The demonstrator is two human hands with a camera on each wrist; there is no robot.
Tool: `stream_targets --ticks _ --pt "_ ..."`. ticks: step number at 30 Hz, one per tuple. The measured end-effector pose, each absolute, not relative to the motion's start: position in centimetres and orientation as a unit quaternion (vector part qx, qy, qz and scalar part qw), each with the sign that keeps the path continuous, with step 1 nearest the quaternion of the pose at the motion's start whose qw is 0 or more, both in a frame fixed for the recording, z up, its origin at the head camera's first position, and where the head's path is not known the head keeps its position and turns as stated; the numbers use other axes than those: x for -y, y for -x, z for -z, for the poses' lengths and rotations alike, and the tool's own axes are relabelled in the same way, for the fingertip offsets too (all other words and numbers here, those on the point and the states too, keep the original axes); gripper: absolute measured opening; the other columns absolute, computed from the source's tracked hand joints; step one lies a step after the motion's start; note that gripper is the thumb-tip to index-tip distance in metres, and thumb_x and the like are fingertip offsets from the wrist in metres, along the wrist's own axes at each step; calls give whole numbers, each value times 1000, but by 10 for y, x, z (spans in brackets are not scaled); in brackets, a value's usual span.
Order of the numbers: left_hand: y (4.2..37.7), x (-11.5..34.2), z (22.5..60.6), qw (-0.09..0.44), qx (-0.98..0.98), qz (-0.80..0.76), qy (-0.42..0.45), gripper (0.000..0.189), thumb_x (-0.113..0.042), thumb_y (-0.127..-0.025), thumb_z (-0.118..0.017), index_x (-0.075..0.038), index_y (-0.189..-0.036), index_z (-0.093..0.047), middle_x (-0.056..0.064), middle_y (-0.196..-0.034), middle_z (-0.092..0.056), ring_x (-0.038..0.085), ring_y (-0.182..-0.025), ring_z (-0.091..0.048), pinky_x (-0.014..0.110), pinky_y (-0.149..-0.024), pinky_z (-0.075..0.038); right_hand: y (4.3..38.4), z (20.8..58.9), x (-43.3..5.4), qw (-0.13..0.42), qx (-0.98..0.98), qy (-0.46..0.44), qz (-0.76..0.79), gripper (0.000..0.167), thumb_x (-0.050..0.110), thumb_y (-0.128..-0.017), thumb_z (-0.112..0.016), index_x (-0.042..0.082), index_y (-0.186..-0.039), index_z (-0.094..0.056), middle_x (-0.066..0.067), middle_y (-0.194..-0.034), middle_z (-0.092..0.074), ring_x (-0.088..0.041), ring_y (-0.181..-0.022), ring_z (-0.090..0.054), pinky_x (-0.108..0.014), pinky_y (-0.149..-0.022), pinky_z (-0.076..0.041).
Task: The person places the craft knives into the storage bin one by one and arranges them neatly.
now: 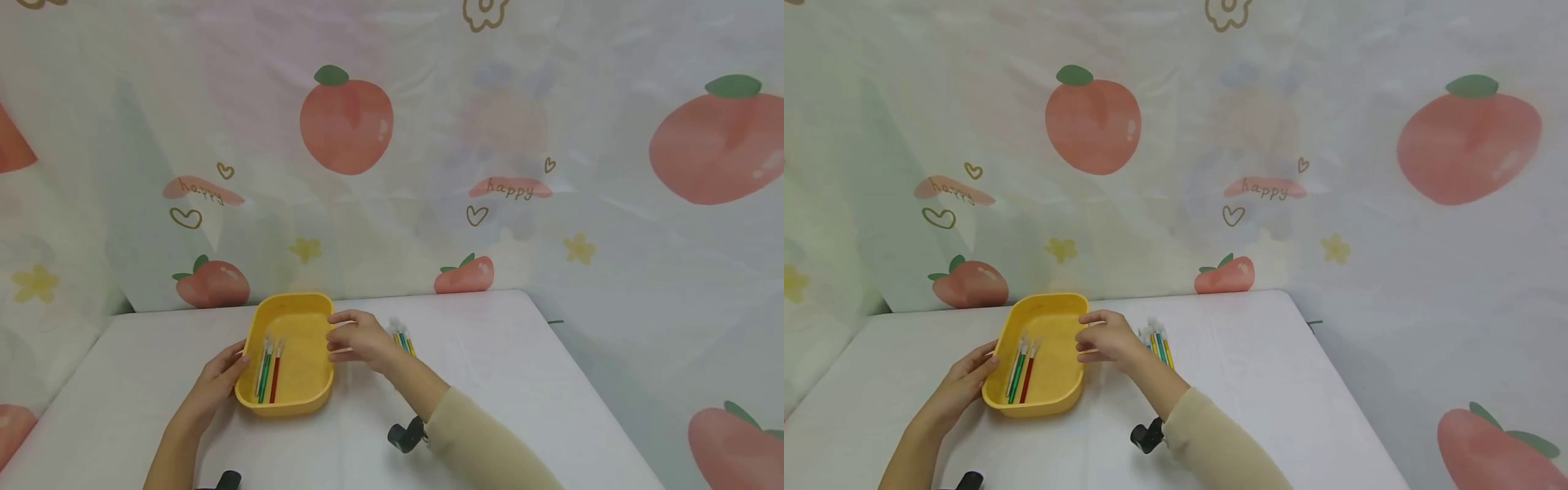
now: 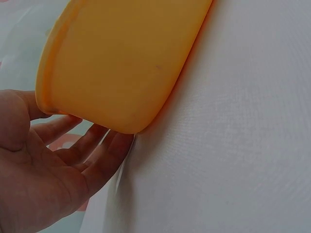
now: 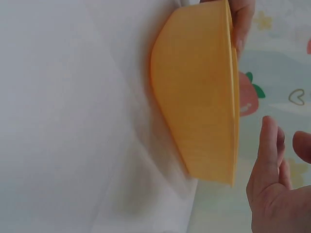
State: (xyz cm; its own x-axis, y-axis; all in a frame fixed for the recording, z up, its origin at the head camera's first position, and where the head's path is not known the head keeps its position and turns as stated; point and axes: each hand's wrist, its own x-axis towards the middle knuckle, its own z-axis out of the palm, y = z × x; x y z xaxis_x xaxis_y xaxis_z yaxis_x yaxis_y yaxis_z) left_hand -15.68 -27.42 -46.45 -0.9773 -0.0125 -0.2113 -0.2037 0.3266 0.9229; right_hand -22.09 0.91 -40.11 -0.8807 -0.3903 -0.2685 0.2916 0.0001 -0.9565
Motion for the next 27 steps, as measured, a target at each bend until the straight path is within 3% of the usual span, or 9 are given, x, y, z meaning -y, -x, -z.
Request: stream_targets --ticks 14,27 --pt "158 275 466 78 -807 -581 63 64 -40 -107 -44 -9 -159 -22 24 -158 -31 36 -139 -43 44 -108 -47 228 400 -54 225 -690 18 687 39 12 -92 -67 6 -129 -57 -18 -110 -66 -23 -88 -67 -40 -80 -61" --pt "158 275 466 78 -808 -581 63 64 -39 -107 -44 -8 -158 -23 24 -158 -32 36 -138 -44 43 -107 -47 230 406 -90 198 -693 0 694 39 9 -92 -65 4 -130 -57 -16 -106 -66 -26 -93 -68 -43 -84 -60"
